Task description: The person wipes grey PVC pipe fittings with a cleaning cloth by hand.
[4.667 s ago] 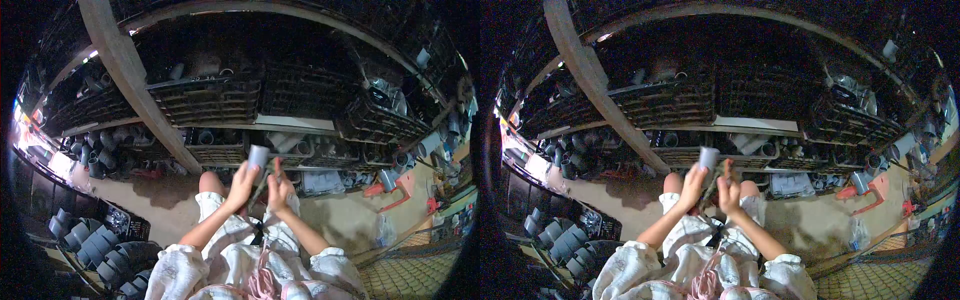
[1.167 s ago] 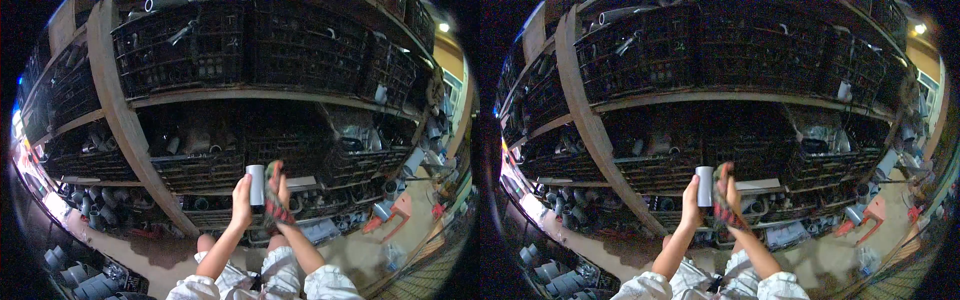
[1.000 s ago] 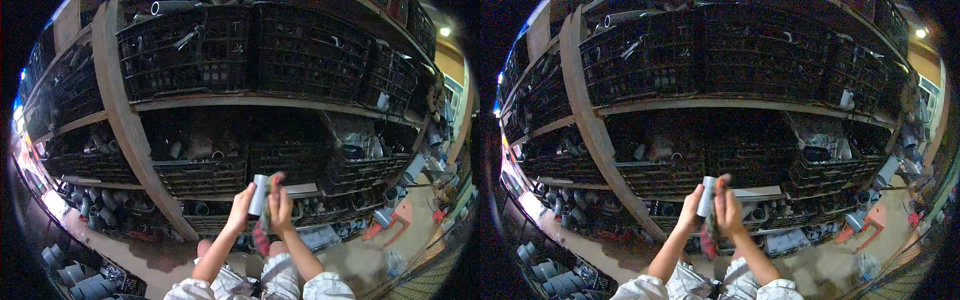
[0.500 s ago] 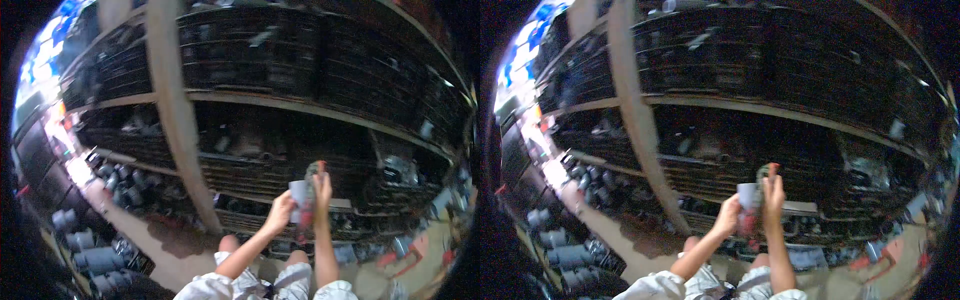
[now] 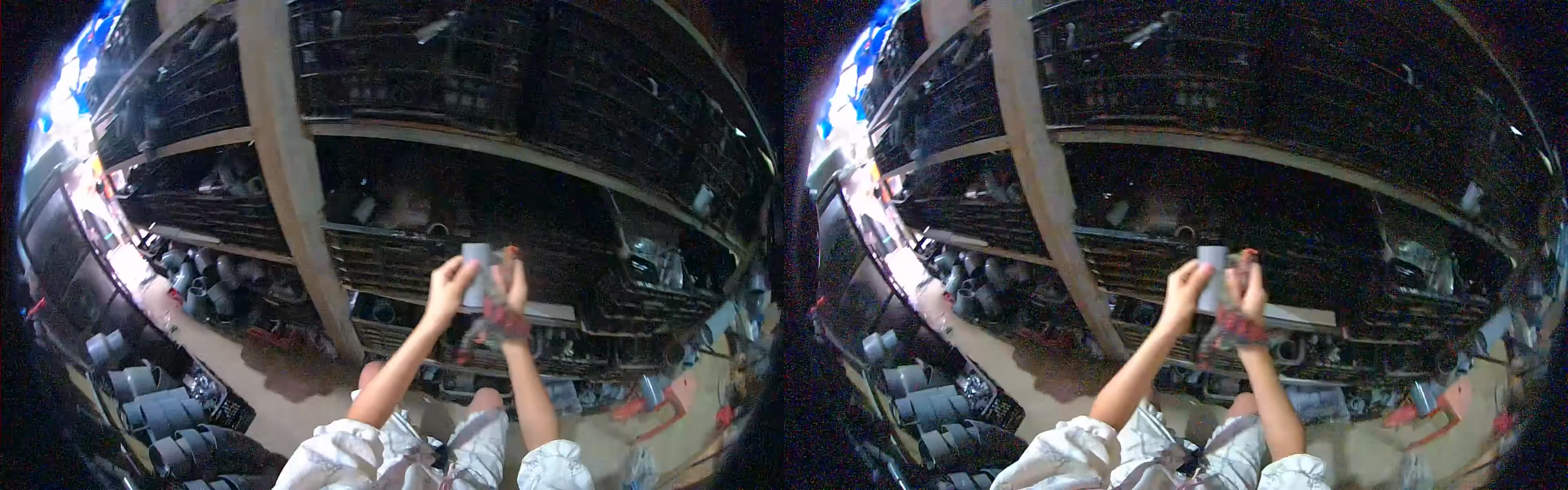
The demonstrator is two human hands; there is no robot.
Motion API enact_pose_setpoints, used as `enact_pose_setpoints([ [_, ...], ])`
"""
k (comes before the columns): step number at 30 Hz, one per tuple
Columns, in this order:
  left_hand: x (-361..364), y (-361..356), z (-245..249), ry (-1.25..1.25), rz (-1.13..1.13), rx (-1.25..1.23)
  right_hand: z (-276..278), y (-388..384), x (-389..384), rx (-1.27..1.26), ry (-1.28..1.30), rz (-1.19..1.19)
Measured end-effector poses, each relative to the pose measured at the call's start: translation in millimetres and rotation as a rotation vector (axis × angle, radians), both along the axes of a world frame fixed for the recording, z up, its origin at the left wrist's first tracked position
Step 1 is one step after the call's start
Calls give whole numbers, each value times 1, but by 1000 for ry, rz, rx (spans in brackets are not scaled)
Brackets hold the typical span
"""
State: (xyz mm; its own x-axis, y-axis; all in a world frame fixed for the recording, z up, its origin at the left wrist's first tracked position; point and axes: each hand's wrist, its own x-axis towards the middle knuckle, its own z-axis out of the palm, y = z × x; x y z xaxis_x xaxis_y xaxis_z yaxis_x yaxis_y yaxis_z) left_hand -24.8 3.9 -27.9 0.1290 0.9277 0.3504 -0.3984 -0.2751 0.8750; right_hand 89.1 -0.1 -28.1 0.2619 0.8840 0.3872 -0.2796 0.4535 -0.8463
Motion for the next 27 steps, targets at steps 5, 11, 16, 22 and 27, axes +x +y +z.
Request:
enact_pose_setpoints([
  [5, 12, -24, -1, 111, -174, 143, -3, 10, 14, -94, -56, -235],
  [11, -47, -36, 37, 2, 21, 80, -1, -2, -4, -193, -563, 354],
  [16, -166, -69, 57, 48, 470, 219, 27, 33, 19, 266, -801, -383],
  [22, -310, -16, 58, -69, 1108, 227, 17, 78, 39, 433, -1321, -893],
  [27, -408, 86, 71, 291, 1338, 146, 47, 94, 40, 755, -1438, -1075],
])
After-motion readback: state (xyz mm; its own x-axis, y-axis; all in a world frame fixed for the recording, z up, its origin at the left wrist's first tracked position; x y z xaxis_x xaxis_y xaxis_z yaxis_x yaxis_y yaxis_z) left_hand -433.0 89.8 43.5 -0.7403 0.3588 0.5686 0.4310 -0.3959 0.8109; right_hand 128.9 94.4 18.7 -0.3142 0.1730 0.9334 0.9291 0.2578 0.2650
